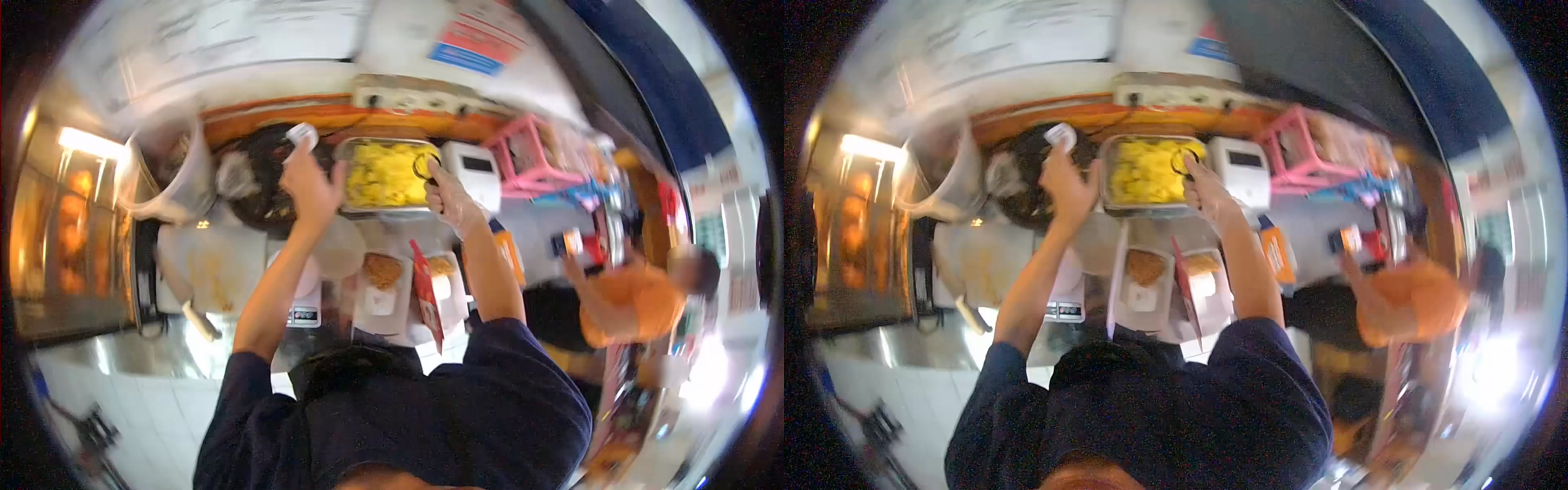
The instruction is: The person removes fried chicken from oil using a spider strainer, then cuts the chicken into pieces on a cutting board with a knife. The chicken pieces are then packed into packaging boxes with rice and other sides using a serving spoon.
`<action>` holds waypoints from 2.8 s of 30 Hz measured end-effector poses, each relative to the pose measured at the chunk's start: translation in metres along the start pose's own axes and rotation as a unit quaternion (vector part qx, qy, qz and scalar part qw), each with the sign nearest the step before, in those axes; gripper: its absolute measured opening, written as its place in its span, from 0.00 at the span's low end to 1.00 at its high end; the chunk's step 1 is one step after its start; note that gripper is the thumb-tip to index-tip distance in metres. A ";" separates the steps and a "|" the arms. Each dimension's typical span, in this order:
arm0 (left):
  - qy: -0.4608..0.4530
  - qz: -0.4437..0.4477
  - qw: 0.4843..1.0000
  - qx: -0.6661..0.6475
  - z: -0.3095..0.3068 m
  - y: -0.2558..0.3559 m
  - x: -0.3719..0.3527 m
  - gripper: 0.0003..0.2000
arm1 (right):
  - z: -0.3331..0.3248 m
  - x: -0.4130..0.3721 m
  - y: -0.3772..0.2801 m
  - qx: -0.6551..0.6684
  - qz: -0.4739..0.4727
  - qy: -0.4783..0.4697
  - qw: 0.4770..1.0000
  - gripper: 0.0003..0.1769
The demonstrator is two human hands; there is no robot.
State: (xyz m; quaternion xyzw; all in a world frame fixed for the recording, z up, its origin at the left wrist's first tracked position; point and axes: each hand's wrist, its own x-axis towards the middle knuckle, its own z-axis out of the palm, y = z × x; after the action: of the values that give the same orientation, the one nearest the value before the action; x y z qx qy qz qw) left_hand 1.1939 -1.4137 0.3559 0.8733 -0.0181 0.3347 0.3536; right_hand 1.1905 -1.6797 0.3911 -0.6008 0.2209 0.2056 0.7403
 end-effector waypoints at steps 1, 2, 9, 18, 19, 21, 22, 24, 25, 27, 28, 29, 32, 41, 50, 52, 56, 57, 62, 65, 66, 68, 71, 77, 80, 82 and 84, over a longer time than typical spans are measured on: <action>-0.001 0.029 0.999 -0.030 -0.013 0.011 0.000 0.30 | -0.023 -0.026 -0.002 0.032 -0.015 0.026 0.999 0.19; -0.034 0.000 0.992 -0.120 -0.027 0.024 -0.003 0.25 | -0.049 -0.047 -0.002 0.062 -0.030 0.016 0.997 0.18; -0.049 -0.061 0.976 -0.203 -0.099 0.103 -0.060 0.15 | -0.255 -0.162 0.040 0.012 -0.149 0.193 0.970 0.16; -0.012 -0.103 0.972 -0.210 -0.076 0.209 -0.116 0.17 | -0.401 -0.122 0.160 -0.572 -0.010 0.236 0.785 0.33; -0.001 -0.092 0.970 -0.225 -0.074 0.218 -0.116 0.18 | -0.402 -0.120 0.163 -0.574 -0.013 0.229 0.787 0.33; -0.010 -0.111 0.965 -0.239 -0.078 0.223 -0.115 0.18 | -0.406 -0.116 0.169 -0.638 -0.046 0.213 0.739 0.31; -0.023 -0.109 0.965 -0.237 -0.081 0.227 -0.112 0.19 | -0.408 -0.112 0.170 -0.668 -0.063 0.205 0.712 0.30; -0.031 -0.111 0.966 -0.231 -0.084 0.226 -0.108 0.19 | -0.436 -0.096 0.156 -0.583 -0.080 0.211 0.781 0.29; -0.028 -0.117 0.963 -0.243 -0.086 0.221 -0.105 0.20 | -0.444 -0.088 0.146 -0.489 -0.096 0.218 0.839 0.27; -0.002 -0.122 0.961 -0.247 -0.089 0.203 -0.096 0.21 | -0.406 -0.121 0.096 -0.363 -0.082 0.285 0.884 0.20; -0.013 -0.088 0.974 -0.211 -0.091 0.186 -0.093 0.22 | -0.393 -0.124 0.078 -0.287 -0.101 0.245 0.921 0.20; -0.013 -0.061 0.988 -0.142 -0.100 0.180 -0.085 0.23 | -0.373 -0.121 0.060 -0.212 -0.117 0.193 0.951 0.21; 0.003 -0.076 0.992 -0.104 -0.114 0.171 -0.066 0.26 | -0.267 -0.121 0.013 -0.135 -0.161 0.016 0.978 0.19; 0.037 -0.140 0.912 -0.384 -0.131 0.107 -0.033 0.28 | 0.045 0.023 0.011 -0.648 -0.127 -0.096 0.745 0.27; -0.008 -0.198 0.873 -0.446 -0.157 0.043 -0.038 0.27 | 0.090 0.137 0.117 -0.775 -0.274 0.172 0.543 0.37; -0.013 -0.205 0.861 -0.465 -0.150 0.032 -0.042 0.27 | 0.091 0.147 0.119 -0.783 -0.253 0.206 0.529 0.37; -0.034 -0.195 0.866 -0.458 -0.154 0.023 -0.040 0.28 | 0.108 0.143 0.101 -0.752 -0.193 0.250 0.579 0.38; -0.036 -0.188 0.871 -0.452 -0.156 0.021 -0.041 0.28 | 0.108 0.147 0.102 -0.728 -0.178 0.268 0.606 0.40; -0.030 -0.225 0.864 -0.449 -0.178 0.005 -0.046 0.30 | 0.061 0.209 0.109 -0.945 -0.123 0.040 0.301 0.29; 0.000 -0.266 0.829 -0.492 -0.183 -0.001 -0.052 0.29 | 0.012 0.252 0.120 -0.936 -0.106 -0.322 0.097 0.18; -0.003 -0.281 0.823 -0.493 -0.183 -0.002 -0.052 0.30 | 0.019 0.216 0.096 -0.897 -0.095 -0.246 0.354 0.21; -0.006 -0.277 0.821 -0.499 -0.175 -0.007 -0.054 0.29 | 0.069 0.130 0.038 -0.806 -0.012 -0.164 0.568 0.26; -0.023 -0.257 0.833 -0.489 -0.169 -0.008 -0.053 0.29 | 0.058 0.156 0.046 -0.827 0.009 -0.210 0.522 0.27; -0.023 -0.247 0.854 -0.457 -0.187 -0.004 -0.052 0.29 | 0.066 0.126 0.019 -0.777 -0.069 -0.222 0.586 0.36; -0.032 -0.258 0.853 -0.453 -0.187 -0.004 -0.057 0.29 | 0.049 0.120 0.040 -0.775 -0.204 -0.262 0.538 0.39; -0.038 -0.262 0.850 -0.455 -0.186 0.001 -0.061 0.29 | 0.056 0.111 0.035 -0.781 -0.174 -0.268 0.537 0.41; -0.033 -0.262 0.857 -0.443 -0.184 0.009 -0.064 0.29 | 0.060 0.103 0.029 -0.778 -0.148 -0.276 0.545 0.43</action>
State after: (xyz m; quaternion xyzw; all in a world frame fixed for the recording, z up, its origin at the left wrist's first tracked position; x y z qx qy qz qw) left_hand 1.0368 -1.3180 0.4201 0.6074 0.0527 0.1571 0.7769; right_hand 1.2626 -1.6115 0.3196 -0.8789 -0.3327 0.3406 0.0278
